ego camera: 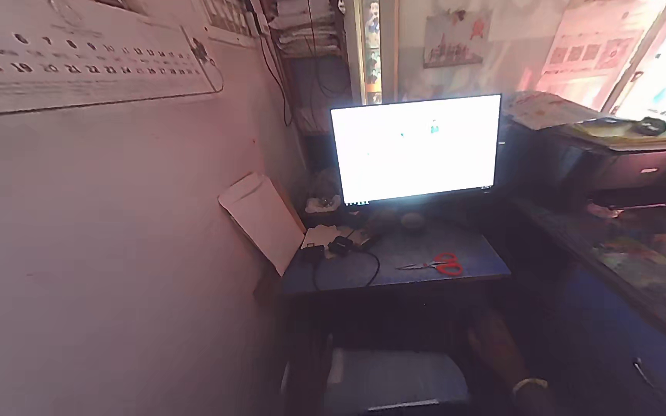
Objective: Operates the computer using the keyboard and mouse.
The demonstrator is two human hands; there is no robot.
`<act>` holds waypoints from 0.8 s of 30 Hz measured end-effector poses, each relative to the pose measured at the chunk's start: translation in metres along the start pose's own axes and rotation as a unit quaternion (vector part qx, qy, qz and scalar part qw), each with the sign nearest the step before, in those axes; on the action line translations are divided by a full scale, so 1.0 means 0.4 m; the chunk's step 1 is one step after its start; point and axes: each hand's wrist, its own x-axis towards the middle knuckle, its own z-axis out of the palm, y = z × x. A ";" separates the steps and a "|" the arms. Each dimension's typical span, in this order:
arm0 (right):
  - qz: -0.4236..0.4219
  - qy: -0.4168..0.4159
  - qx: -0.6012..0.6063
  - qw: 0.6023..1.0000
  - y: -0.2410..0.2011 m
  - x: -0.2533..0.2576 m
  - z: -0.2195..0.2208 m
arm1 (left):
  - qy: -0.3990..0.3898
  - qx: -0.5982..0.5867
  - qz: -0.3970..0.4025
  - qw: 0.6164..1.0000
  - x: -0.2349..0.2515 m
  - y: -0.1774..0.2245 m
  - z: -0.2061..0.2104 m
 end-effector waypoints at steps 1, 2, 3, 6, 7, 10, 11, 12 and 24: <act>0.006 -0.005 0.002 1.000 0.003 0.002 0.006 | -0.006 -0.005 -0.005 1.000 0.002 0.001 -0.001; 0.004 0.002 0.004 1.000 0.004 0.003 0.011 | -0.013 -0.009 -0.009 1.000 0.004 0.001 -0.003; 0.001 0.003 0.004 1.000 0.005 0.002 0.012 | -0.012 -0.007 -0.008 1.000 0.005 0.002 -0.004; -0.007 0.003 0.008 1.000 0.001 0.005 0.001 | 0.008 -0.014 0.008 1.000 0.010 -0.007 0.009; -0.012 0.013 0.014 1.000 -0.002 0.007 -0.002 | 0.019 -0.019 0.014 1.000 0.013 -0.014 0.019; -0.020 0.028 0.021 0.999 0.003 0.019 0.003 | 0.031 -0.023 0.023 0.999 0.019 -0.026 0.036; -0.022 0.030 0.021 0.999 0.006 0.022 0.006 | 0.028 -0.027 0.022 0.999 0.020 -0.026 0.035; -0.023 0.033 0.020 0.999 0.008 0.023 0.008 | 0.030 -0.031 0.022 0.999 0.022 -0.027 0.038; -0.040 0.058 0.027 0.997 0.012 0.020 0.017 | 0.051 -0.032 0.040 0.997 0.021 -0.037 0.052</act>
